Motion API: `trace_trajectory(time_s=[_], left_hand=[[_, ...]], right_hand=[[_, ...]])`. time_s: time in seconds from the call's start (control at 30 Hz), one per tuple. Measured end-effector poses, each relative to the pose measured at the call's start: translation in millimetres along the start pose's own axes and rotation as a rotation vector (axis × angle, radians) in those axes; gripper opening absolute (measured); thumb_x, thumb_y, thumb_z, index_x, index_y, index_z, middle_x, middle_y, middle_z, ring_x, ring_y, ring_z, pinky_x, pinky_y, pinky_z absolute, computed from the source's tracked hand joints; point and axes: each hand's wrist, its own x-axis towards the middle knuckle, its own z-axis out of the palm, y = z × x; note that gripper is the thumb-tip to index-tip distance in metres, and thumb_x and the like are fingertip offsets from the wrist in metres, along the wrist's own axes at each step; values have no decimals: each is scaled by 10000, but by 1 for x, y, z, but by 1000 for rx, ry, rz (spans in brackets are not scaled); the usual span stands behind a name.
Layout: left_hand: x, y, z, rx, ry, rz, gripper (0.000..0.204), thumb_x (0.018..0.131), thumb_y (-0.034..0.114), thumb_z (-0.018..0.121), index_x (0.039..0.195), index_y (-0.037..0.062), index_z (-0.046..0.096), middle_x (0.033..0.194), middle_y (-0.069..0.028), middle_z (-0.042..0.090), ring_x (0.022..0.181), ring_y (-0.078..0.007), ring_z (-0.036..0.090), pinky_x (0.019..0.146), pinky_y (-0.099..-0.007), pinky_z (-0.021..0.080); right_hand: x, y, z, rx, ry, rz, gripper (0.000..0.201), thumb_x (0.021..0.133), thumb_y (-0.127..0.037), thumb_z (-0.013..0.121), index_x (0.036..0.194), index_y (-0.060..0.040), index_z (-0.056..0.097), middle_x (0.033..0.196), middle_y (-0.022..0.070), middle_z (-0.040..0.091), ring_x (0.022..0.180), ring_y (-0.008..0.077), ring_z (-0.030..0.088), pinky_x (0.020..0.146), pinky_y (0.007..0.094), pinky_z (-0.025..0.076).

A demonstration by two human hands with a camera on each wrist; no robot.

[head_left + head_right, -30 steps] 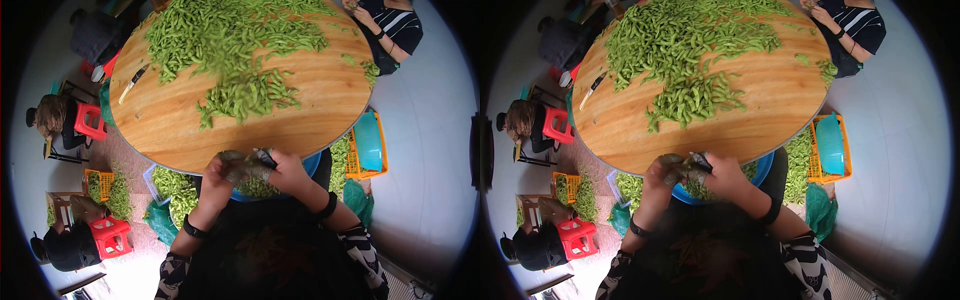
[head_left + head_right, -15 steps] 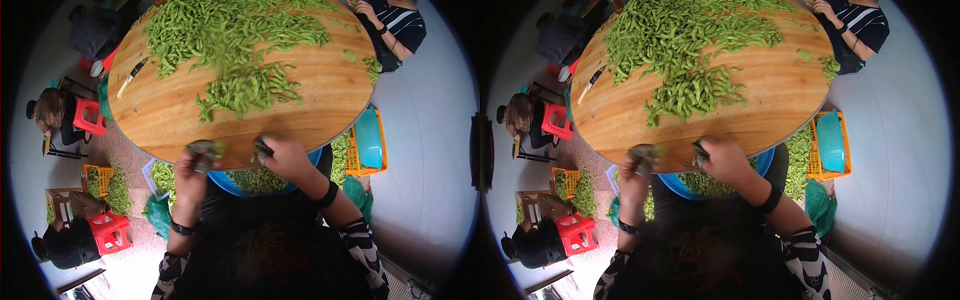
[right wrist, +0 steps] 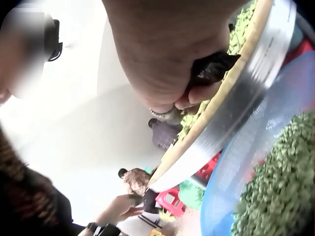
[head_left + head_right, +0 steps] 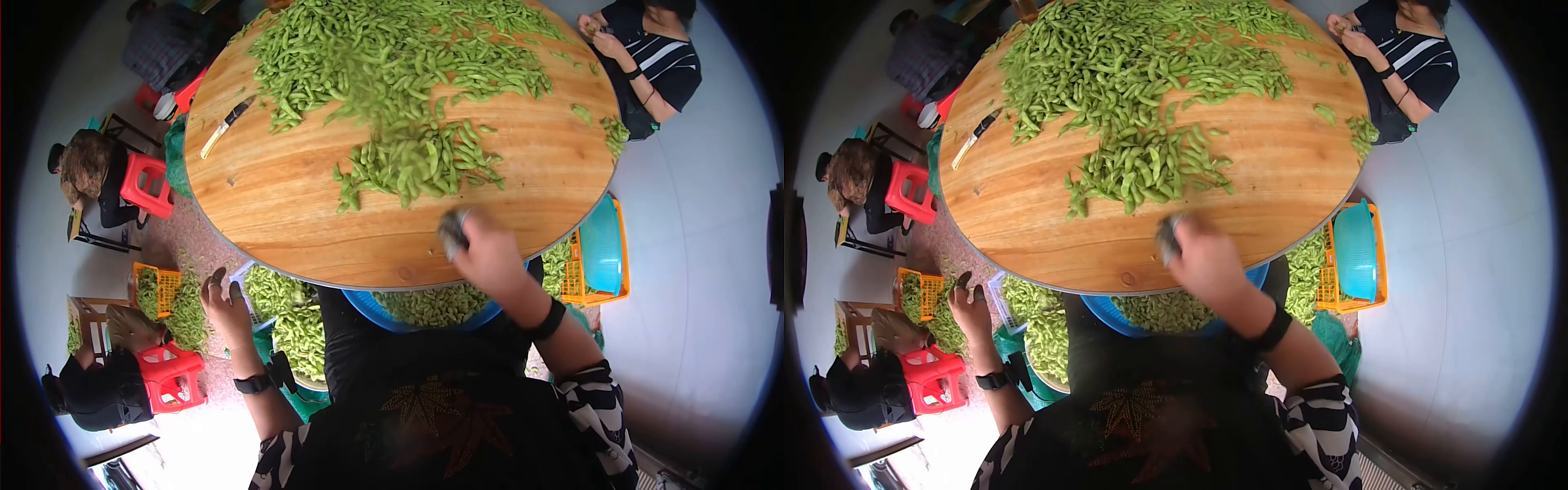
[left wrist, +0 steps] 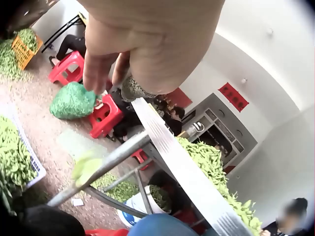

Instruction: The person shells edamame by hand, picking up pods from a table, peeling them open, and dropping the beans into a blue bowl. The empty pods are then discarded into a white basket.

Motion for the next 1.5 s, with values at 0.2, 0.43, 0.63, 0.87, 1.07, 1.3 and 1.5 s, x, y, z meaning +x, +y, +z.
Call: trace_trajectory(time_s=[0.2, 0.43, 0.63, 0.87, 1.07, 1.3, 1.5], left_hand=[[12, 122, -12, -348, 112, 46, 261, 826, 14, 655, 1085, 27, 628, 1180, -167, 569, 1088, -319, 560, 828, -368, 512], [-21, 243, 0, -797, -418, 359, 292, 840, 7, 630, 1132, 23, 612, 1006, -151, 628, 854, -253, 640, 718, -335, 517], [-33, 253, 20, -786, -871, 470, 247, 823, 57, 582, 1067, 30, 617, 825, -182, 606, 728, -374, 572, 668, -424, 474], [-29, 240, 3, -1235, -1318, -264, 94, 929, 101, 570, 969, 35, 623, 738, 28, 544, 679, -64, 480, 581, -234, 395], [-32, 243, 4, -1278, -1072, -156, 109, 920, 47, 578, 1006, 8, 633, 845, 9, 617, 769, -77, 548, 691, -232, 458], [-42, 248, 14, -1152, -795, 166, 129, 852, -28, 608, 965, 19, 650, 885, -111, 654, 797, -189, 643, 700, -276, 498], [-41, 250, 11, -1111, -754, 198, 149, 830, -31, 616, 965, 23, 651, 874, -118, 652, 781, -233, 652, 683, -302, 507]], right_hand=[[43, 34, 14, -245, 192, 102, 265, 791, -222, 696, 955, -40, 596, 816, 156, 621, 699, 350, 626, 603, 422, 506], [-13, 4, -15, 246, -192, 107, 300, 730, -202, 754, 951, -52, 618, 803, 116, 649, 714, 310, 637, 631, 377, 509], [-42, -2, -20, 407, -66, -106, 294, 718, -100, 764, 983, -71, 641, 877, 111, 654, 786, 301, 651, 672, 360, 520], [-39, -7, -13, 547, -123, -129, 320, 753, -89, 733, 1052, -45, 630, 908, 129, 652, 817, 308, 646, 704, 347, 515], [-38, -12, -21, 558, -235, -20, 406, 814, -49, 614, 1211, 3, 547, 922, 172, 642, 835, 347, 633, 745, 368, 495], [-40, -18, -26, 693, -286, -1, 491, 817, 13, 535, 1305, -30, 495, 916, 137, 651, 786, 263, 646, 731, 331, 502], [-43, -17, -19, 802, -302, 65, 476, 857, 26, 500, 1325, -61, 490, 866, 66, 650, 687, 135, 620, 658, 265, 499]])
